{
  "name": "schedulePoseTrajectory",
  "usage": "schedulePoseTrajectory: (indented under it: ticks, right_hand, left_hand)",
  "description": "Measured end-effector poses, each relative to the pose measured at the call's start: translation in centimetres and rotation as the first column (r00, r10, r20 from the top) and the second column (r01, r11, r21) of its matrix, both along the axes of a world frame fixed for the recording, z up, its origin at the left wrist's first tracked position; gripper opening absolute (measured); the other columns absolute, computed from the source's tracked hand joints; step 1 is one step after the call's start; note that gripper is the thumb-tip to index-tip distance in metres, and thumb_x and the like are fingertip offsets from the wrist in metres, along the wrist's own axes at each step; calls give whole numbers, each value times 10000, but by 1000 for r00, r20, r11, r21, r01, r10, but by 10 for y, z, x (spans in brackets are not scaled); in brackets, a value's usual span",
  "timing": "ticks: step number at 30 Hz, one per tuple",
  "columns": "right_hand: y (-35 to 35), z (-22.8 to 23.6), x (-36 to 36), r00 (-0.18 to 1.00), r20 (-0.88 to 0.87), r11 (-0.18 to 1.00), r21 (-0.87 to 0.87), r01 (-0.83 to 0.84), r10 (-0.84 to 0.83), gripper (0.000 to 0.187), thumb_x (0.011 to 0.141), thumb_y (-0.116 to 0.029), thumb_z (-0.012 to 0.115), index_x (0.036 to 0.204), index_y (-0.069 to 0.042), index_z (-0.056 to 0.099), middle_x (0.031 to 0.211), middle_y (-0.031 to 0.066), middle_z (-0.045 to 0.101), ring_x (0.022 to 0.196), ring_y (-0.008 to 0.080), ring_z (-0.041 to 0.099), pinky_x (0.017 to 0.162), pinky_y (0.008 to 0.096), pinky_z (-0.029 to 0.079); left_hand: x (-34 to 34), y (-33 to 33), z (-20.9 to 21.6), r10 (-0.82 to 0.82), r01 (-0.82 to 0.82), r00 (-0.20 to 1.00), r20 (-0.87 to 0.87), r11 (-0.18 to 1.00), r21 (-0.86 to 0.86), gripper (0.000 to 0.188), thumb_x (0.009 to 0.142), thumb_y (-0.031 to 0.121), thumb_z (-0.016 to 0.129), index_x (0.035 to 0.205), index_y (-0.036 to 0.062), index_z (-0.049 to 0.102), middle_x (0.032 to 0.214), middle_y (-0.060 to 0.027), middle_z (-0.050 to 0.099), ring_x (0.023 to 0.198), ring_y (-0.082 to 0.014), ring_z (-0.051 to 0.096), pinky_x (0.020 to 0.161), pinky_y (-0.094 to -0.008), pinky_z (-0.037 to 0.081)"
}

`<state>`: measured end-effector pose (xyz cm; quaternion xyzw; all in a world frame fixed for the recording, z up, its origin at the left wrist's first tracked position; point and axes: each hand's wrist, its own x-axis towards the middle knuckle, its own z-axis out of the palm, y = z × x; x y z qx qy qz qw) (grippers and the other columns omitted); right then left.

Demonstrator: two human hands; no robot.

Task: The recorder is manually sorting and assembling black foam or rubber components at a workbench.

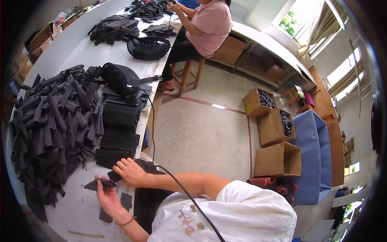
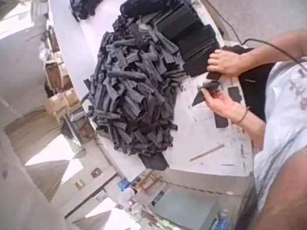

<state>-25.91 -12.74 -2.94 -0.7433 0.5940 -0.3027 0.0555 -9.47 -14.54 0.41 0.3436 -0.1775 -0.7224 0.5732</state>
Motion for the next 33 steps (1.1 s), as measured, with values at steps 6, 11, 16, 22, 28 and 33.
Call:
schedulePoseTrajectory:
  ticks: [6, 11, 16, 22, 28, 33]
  right_hand:
    - [4, 2, 0, 1000, 18, 1000, -11, 9, -9, 425, 713, -139, 642, 1121, -47, 565, 991, 99, 547, 947, 263, 515, 795, 361, 396]
    - [-2, 8, 1, 1000, -9, 1000, -3, -11, 11, 367, 719, -138, 611, 1071, -48, 563, 972, 108, 544, 946, 272, 520, 788, 388, 402]
    - [-5, -2, -6, 999, -52, 999, -34, 2, -4, 366, 724, -108, 629, 1082, -61, 576, 993, 116, 584, 943, 305, 552, 767, 435, 428]
    - [-2, 3, 8, 990, -144, 997, -79, -7, -4, 440, 703, -138, 691, 1119, -53, 576, 1003, 139, 596, 982, 356, 560, 794, 478, 436]
    - [6, 7, 18, 985, -170, 999, -53, 6, -15, 401, 726, -57, 587, 1125, -21, 555, 1031, 167, 588, 994, 385, 555, 810, 487, 435]
    - [5, 13, 8, 986, -164, 997, -70, 25, -36, 335, 768, -62, 567, 1102, -31, 562, 1014, 164, 595, 987, 387, 557, 795, 493, 439]
  left_hand:
    - [3, 8, 9, 54, -54, 998, -10, 998, 9, 393, 953, 122, 613, 1299, -30, 506, 1075, -130, 626, 960, -175, 638, 848, -291, 542]
    - [19, 15, 12, 80, -79, 994, -78, 997, 17, 365, 945, 104, 623, 1272, -27, 530, 1057, -143, 633, 956, -196, 642, 861, -328, 552]
    - [16, 27, 40, 168, -165, 979, -118, 986, 37, 283, 936, 76, 618, 1189, -41, 565, 1020, -150, 635, 943, -232, 649, 859, -407, 555]
    - [19, 46, 52, 235, -231, 971, -54, 971, 64, 306, 909, 135, 650, 1157, -31, 584, 985, -143, 679, 904, -250, 686, 827, -398, 566]
    - [11, 61, 40, 178, -172, 980, -93, 983, 66, 313, 912, 130, 659, 1180, -16, 587, 1009, -128, 679, 939, -219, 680, 830, -367, 565]
    - [1, 59, 44, 138, -134, 984, -116, 990, 44, 309, 920, 150, 647, 1175, -21, 602, 1010, -126, 685, 948, -215, 679, 847, -355, 552]
